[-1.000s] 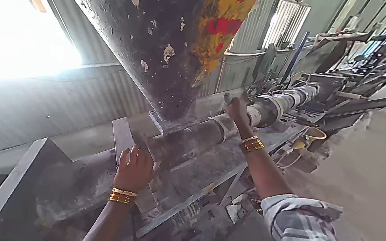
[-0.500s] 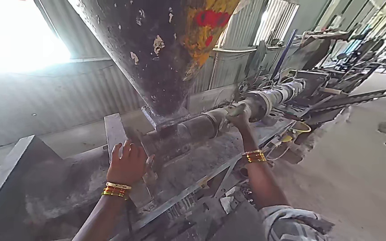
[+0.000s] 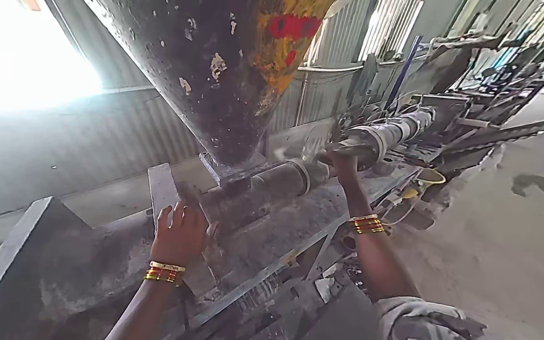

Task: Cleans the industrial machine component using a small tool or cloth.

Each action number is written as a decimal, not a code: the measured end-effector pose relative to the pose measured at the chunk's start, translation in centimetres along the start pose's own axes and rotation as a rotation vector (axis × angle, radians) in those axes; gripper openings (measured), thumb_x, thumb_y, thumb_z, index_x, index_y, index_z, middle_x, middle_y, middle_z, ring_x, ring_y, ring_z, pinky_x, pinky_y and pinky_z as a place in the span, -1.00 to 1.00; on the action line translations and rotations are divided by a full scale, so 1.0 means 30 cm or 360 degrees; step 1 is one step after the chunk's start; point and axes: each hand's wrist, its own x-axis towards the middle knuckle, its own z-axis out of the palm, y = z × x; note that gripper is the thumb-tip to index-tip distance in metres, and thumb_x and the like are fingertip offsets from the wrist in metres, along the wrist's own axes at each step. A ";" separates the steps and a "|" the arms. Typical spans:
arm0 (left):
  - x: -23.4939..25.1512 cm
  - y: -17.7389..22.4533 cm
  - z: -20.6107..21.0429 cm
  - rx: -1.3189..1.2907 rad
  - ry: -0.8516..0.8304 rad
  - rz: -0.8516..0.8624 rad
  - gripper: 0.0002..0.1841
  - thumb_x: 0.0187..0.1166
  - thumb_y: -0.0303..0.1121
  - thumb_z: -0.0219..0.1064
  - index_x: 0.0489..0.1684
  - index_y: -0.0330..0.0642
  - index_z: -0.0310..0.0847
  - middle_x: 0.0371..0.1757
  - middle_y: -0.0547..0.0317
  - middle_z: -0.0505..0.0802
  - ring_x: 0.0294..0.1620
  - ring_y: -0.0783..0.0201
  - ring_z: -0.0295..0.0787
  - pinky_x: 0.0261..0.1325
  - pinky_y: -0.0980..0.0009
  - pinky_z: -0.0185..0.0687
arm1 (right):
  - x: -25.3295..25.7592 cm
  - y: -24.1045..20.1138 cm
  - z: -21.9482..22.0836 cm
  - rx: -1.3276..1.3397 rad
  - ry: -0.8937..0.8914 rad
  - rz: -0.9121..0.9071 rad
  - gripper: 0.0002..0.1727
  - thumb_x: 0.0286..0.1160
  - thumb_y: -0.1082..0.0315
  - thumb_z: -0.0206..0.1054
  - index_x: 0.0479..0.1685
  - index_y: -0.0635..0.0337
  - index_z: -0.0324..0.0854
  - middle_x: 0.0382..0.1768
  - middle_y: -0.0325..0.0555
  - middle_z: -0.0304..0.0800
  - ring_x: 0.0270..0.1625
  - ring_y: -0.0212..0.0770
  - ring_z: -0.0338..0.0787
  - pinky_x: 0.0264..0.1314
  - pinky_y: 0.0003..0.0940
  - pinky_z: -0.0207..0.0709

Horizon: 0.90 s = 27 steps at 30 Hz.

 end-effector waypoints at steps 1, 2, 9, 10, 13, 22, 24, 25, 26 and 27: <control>-0.003 0.000 0.003 -0.0004 0.0018 0.0000 -0.34 0.70 0.07 0.01 -0.25 -0.48 0.77 -0.11 -0.42 0.87 0.18 -0.45 0.79 0.26 -0.36 0.48 | -0.005 -0.043 0.010 0.0083 0.0028 -0.0056 -0.55 0.47 0.41 0.46 0.29 0.50 0.56 0.12 0.18 0.76 0.11 -0.22 0.80 0.27 -0.24 0.68; -0.006 -0.001 0.005 -0.0012 0.0036 0.0001 -0.32 0.71 0.07 -0.01 -0.26 -0.48 0.77 -0.10 -0.43 0.88 0.18 -0.45 0.79 0.26 -0.36 0.48 | -0.005 -0.087 0.010 -0.0012 0.0049 -0.0091 -0.53 0.52 0.38 0.43 0.31 0.52 0.53 0.13 0.21 0.75 0.12 -0.20 0.80 0.28 -0.25 0.68; -0.003 0.005 -0.009 -0.0037 -0.0029 -0.0030 -0.39 0.65 0.02 0.13 -0.18 -0.53 0.77 -0.03 -0.47 0.87 0.24 -0.48 0.76 0.32 -0.40 0.44 | 0.102 -0.054 0.107 -0.0526 -0.0405 0.0018 -0.47 0.47 0.32 0.52 0.29 0.55 0.56 0.15 0.46 0.73 0.21 0.27 0.76 0.35 0.21 0.55; -0.001 0.004 -0.010 -0.0030 -0.0025 -0.0036 -0.39 0.65 0.02 0.13 -0.17 -0.52 0.78 -0.03 -0.46 0.87 0.25 -0.46 0.77 0.33 -0.39 0.45 | 0.104 -0.061 0.121 -0.0334 -0.0399 -0.0067 -0.49 0.49 0.36 0.49 0.31 0.55 0.54 0.17 0.41 0.74 0.19 0.15 0.79 0.35 0.08 0.61; -0.009 0.003 -0.001 -0.0004 0.0037 -0.0016 -0.39 0.66 0.03 0.12 -0.20 -0.49 0.79 -0.06 -0.42 0.88 0.22 -0.43 0.79 0.30 -0.36 0.49 | 0.109 -0.119 0.143 -0.0286 -0.0181 -0.0195 -0.55 0.49 0.37 0.47 0.25 0.52 0.61 0.13 0.34 0.77 0.15 0.06 0.80 0.30 -0.02 0.64; -0.006 0.006 -0.054 -0.0268 -0.0378 -0.0192 -0.52 0.70 -0.18 0.21 0.21 -0.53 0.66 0.37 -0.58 0.68 0.57 -0.54 0.45 0.52 -0.52 0.14 | -0.213 -0.254 0.062 0.0216 -0.0145 -0.0162 -0.57 0.63 0.37 0.34 0.37 0.47 0.51 0.12 0.01 0.77 0.10 -0.44 0.76 0.23 -0.50 0.65; -0.011 0.012 -0.068 -0.0281 -0.0457 -0.0233 -0.40 0.78 -0.02 0.06 0.34 -0.51 0.56 0.45 -0.66 0.58 0.62 -0.64 0.32 0.53 -0.59 0.05 | -0.463 -0.362 -0.110 -0.0200 -0.0184 -0.0053 -0.49 0.74 0.32 0.25 0.56 0.41 0.34 0.42 0.13 0.61 0.44 -0.30 0.60 0.52 -0.48 0.41; -0.008 0.017 -0.072 -0.0265 -0.0499 -0.0249 -0.31 0.78 0.08 -0.03 0.41 -0.50 0.50 0.49 -0.70 0.53 0.63 -0.68 0.26 0.51 -0.62 0.00 | -0.560 -0.354 -0.195 -0.0322 -0.0193 -0.0001 -0.46 0.76 0.28 0.25 0.59 0.39 0.32 0.44 0.14 0.59 0.45 -0.26 0.60 0.53 -0.44 0.41; -0.002 0.015 -0.071 -0.0240 -0.0533 -0.0256 -0.23 0.76 0.17 -0.11 0.47 -0.48 0.43 0.52 -0.71 0.49 0.64 -0.71 0.21 0.51 -0.63 -0.04 | -0.643 -0.292 -0.278 -0.0407 -0.0178 0.0014 -0.47 0.73 0.22 0.29 0.54 0.34 0.38 0.32 0.07 0.65 0.31 -0.30 0.66 0.42 -0.42 0.50; 0.002 0.001 -0.056 -0.0223 -0.0550 -0.0245 -0.15 0.74 0.27 -0.21 0.53 -0.46 0.38 0.52 -0.72 0.47 0.63 -0.74 0.19 0.49 -0.65 -0.05 | -0.720 -0.199 -0.364 -0.0478 -0.0177 0.0065 -0.49 0.69 0.17 0.35 0.46 0.31 0.46 0.18 0.01 0.70 0.16 -0.35 0.71 0.29 -0.41 0.58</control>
